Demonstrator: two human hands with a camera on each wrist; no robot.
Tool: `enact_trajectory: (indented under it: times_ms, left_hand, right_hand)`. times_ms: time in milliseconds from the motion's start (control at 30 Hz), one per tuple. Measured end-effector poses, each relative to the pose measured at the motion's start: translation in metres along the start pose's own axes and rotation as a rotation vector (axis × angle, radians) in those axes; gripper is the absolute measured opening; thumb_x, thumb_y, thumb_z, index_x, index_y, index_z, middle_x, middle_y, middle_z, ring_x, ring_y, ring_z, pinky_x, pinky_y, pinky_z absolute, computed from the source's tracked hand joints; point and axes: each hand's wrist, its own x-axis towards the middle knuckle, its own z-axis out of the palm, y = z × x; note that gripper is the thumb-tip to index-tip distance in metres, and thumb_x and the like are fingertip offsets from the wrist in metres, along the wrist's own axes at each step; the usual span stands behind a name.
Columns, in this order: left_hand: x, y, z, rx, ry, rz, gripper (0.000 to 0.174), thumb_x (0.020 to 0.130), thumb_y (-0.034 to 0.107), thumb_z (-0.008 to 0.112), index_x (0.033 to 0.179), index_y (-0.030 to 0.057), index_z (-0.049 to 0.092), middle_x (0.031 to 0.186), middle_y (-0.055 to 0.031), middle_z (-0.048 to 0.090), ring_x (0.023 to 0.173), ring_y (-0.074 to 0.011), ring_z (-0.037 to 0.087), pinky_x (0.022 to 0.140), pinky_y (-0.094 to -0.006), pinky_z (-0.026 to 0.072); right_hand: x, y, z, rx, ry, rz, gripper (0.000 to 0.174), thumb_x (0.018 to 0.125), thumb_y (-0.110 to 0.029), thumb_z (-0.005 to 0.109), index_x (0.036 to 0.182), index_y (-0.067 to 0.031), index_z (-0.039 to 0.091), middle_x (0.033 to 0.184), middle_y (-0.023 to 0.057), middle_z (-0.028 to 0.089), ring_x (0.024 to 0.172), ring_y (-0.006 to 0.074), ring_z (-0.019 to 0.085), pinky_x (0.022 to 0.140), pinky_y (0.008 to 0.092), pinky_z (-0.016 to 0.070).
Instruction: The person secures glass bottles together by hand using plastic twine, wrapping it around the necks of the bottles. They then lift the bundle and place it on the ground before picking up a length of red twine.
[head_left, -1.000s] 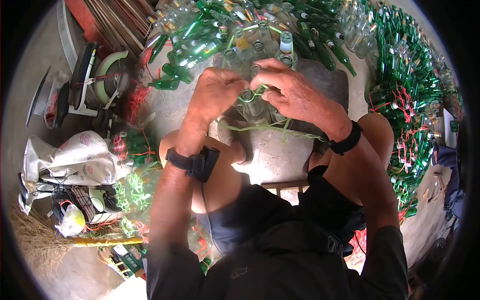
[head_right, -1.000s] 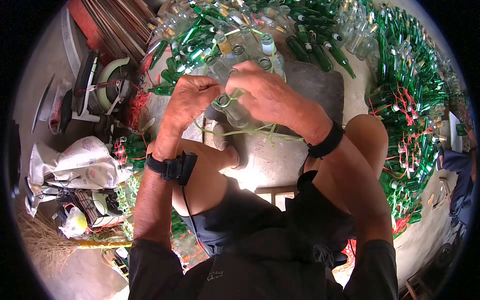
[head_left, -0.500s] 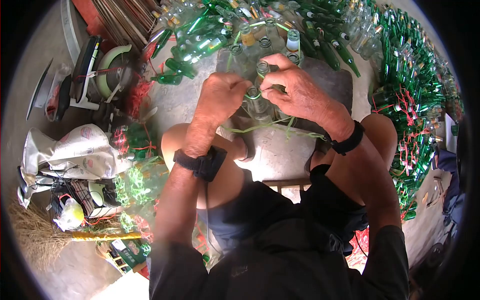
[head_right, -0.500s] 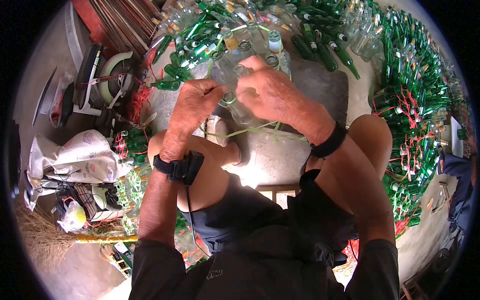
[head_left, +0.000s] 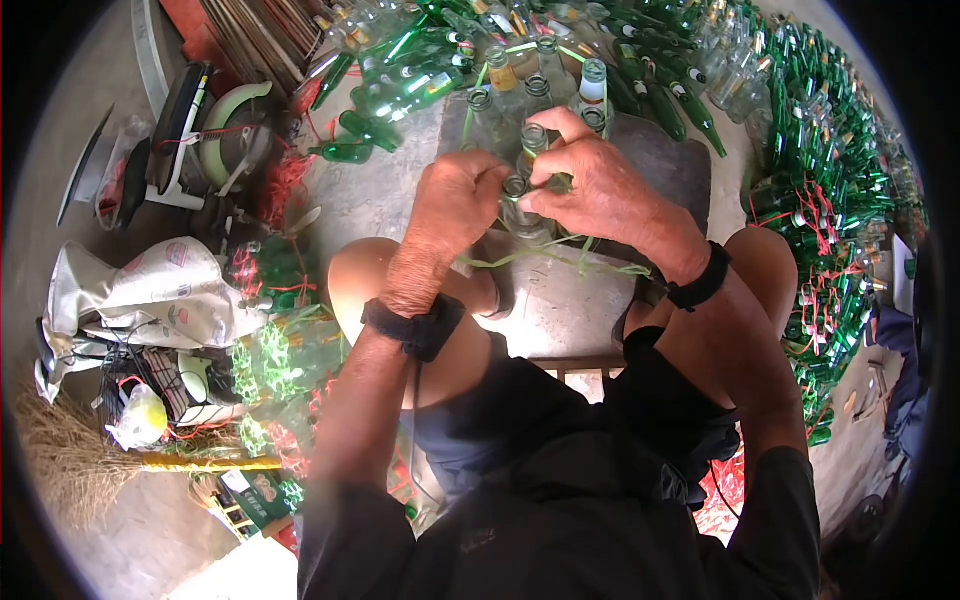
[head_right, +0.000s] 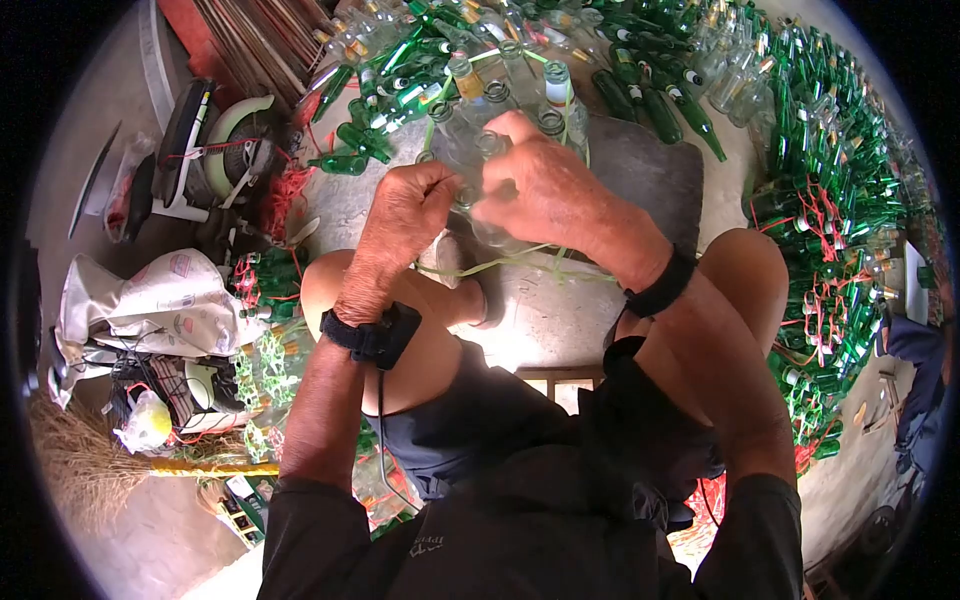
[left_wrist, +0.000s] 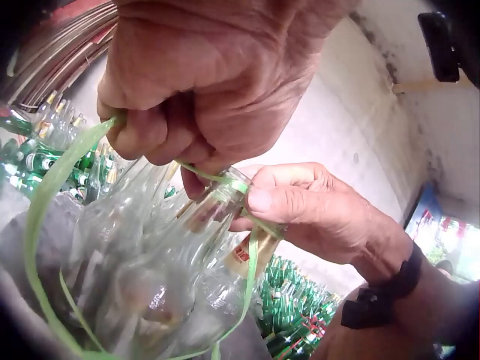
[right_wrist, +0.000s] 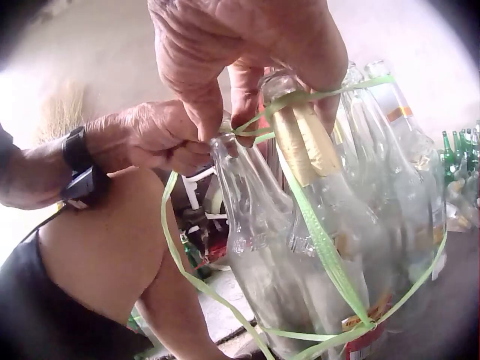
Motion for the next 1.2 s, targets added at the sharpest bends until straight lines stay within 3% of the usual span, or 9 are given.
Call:
enact_trajectory:
  times_ms: [167,367,667,767,967,1200]
  left_hand:
    - [-0.003,0.005,0.000,-0.014,-0.019,-0.062,0.014,0.094,0.012,0.066,0.097,0.0033,0.077,0.089,-0.0229,0.072,0.082,-0.0406,0.072,0.074,-0.0440,0.0563]
    - [-0.008,0.003,0.002,-0.006,0.020,-0.006,0.013,0.095,0.011,0.066,0.098,0.0029,0.076,0.089,-0.0235,0.071,0.083,-0.0430,0.071,0.074,-0.0456,0.0558]
    - [-0.012,-0.003,0.009,-0.018,0.039,0.018,0.014,0.096,0.010,0.064,0.102,0.0025,0.073,0.093,-0.0246,0.072,0.087,-0.0447,0.071,0.078,-0.0464,0.0562]
    - [-0.014,-0.003,0.011,-0.035,0.035,-0.004,0.014,0.095,0.010,0.065,0.103,0.0022,0.073,0.092,-0.0240,0.072,0.087,-0.0444,0.070,0.078,-0.0457,0.0565]
    - [-0.013,-0.006,0.015,-0.158,0.032,-0.066,0.015,0.093,0.006,0.064,0.103,0.0006,0.075,0.090,-0.0244,0.072,0.082,-0.0370,0.074,0.076,-0.0406,0.0569]
    - [-0.012,-0.011,0.023,-0.285,0.098,-0.150,0.017,0.092,0.005,0.065,0.103,-0.0016,0.076,0.082,-0.0154,0.073,0.072,-0.0162,0.068,0.069,-0.0318,0.0548]
  right_hand:
    - [0.002,0.007,-0.002,0.001,-0.020,-0.070,0.016,0.083,-0.012,0.084,0.088,-0.0010,0.073,0.141,0.0186,0.054,0.106,0.0344,0.068,0.087,0.0421,0.0566]
    - [0.002,0.005,-0.006,0.022,-0.082,-0.026,0.013,0.087,-0.011,0.079,0.090,-0.0001,0.074,0.141,0.0183,0.054,0.105,0.0338,0.067,0.086,0.0414,0.0563]
    - [0.005,0.011,-0.006,-0.007,-0.059,-0.080,0.016,0.082,-0.011,0.083,0.088,-0.0015,0.071,0.141,0.0170,0.054,0.106,0.0322,0.067,0.087,0.0415,0.0560]
    - [0.003,0.005,-0.003,-0.033,-0.065,-0.009,0.017,0.080,-0.009,0.083,0.087,-0.0021,0.069,0.142,0.0164,0.054,0.105,0.0324,0.068,0.089,0.0424,0.0553]
    - [0.003,0.009,-0.004,-0.024,-0.067,0.011,0.015,0.082,-0.007,0.081,0.089,-0.0025,0.069,0.144,0.0167,0.054,0.103,0.0341,0.068,0.089,0.0415,0.0544]
    - [0.002,0.010,-0.008,-0.015,-0.093,-0.014,0.010,0.086,-0.007,0.076,0.092,-0.0029,0.069,0.145,0.0179,0.053,0.107,0.0358,0.068,0.091,0.0425,0.0539]
